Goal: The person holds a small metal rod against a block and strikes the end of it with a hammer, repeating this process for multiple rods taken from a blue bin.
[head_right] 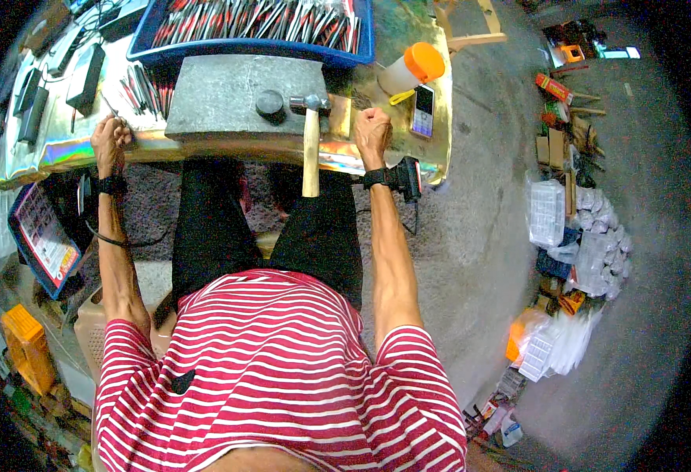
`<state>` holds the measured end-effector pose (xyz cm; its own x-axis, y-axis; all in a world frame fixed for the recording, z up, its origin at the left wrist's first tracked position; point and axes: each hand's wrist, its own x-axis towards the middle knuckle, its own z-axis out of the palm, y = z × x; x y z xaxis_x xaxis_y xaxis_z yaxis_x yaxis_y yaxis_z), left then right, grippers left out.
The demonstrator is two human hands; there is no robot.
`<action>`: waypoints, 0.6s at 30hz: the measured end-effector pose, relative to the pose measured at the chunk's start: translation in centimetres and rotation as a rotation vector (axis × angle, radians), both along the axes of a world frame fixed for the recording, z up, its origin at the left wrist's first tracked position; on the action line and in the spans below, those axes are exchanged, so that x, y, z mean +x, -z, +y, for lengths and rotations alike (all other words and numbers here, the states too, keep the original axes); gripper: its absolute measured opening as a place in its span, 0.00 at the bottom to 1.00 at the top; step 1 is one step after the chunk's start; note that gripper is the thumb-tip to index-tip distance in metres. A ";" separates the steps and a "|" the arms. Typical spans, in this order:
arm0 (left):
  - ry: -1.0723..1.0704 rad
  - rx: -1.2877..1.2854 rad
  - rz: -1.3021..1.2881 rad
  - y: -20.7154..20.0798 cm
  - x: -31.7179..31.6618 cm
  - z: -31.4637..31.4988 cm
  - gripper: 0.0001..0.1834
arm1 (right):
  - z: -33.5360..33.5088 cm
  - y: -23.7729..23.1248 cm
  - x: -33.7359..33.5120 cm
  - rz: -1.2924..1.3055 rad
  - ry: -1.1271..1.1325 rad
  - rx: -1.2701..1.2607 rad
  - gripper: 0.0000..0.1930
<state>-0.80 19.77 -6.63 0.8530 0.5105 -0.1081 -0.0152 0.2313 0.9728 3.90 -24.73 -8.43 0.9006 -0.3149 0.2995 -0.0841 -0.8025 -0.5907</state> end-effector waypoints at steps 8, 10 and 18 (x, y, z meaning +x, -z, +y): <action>0.037 -0.171 -0.086 -1.2 -2.8 -1.0 0.10 | -0.2 0.2 1.1 0.151 -0.078 -0.225 0.14; 0.049 -0.163 -0.082 -1.8 -3.5 -1.3 0.09 | 0.2 -0.1 1.2 0.160 -0.110 -0.278 0.14; 0.195 -0.204 -0.175 -4.1 -4.5 -4.7 0.07 | -0.4 -3.0 1.4 0.421 -0.330 -0.340 0.13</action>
